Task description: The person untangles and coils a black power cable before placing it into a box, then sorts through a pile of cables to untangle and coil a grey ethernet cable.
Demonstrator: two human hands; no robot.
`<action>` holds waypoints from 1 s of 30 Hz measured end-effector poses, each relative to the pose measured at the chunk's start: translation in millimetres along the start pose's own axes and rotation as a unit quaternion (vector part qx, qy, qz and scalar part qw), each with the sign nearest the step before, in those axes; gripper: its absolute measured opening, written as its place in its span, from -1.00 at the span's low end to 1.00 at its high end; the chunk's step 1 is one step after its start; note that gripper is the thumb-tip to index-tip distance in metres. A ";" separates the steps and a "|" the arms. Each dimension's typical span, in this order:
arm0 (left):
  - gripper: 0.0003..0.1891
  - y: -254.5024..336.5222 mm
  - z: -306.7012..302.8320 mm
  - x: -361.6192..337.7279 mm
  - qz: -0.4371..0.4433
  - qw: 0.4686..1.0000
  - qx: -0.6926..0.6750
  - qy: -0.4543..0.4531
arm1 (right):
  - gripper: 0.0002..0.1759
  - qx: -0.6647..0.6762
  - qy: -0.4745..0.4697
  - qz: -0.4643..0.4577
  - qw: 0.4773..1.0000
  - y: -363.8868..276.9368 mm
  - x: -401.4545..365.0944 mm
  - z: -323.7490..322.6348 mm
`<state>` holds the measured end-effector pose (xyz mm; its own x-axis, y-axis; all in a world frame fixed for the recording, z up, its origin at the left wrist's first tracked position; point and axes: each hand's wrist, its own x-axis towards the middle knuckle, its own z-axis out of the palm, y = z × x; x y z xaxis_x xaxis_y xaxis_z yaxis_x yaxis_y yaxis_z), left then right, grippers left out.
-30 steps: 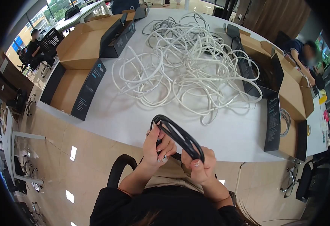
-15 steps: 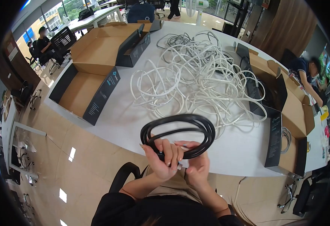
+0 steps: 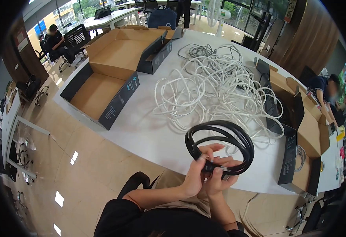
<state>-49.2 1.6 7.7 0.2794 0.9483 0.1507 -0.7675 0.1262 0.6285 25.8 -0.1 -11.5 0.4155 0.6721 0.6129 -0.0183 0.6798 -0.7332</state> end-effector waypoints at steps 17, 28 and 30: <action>-0.73 231.2 -160.4 293.1 0.173 0.430 0.879 0.108 | -0.80 -0.031 0.241 0.081 0.967 -50.2 37.7 -96.4; -0.64 227.7 -184.9 276.5 0.350 0.487 0.787 0.146 | -0.79 -0.097 0.311 0.123 0.937 -51.6 25.5 -142.7; -0.59 222.0 -169.9 252.2 0.394 0.522 0.741 0.154 | -0.79 -0.092 0.305 0.120 0.940 -48.6 30.5 -143.1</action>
<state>-247.2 318.2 55.6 -0.0677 0.5670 0.8209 0.7775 -0.4856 0.3995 169.4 -54.6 0.7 0.8649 0.4682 0.1808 -0.0444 0.4302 -0.9016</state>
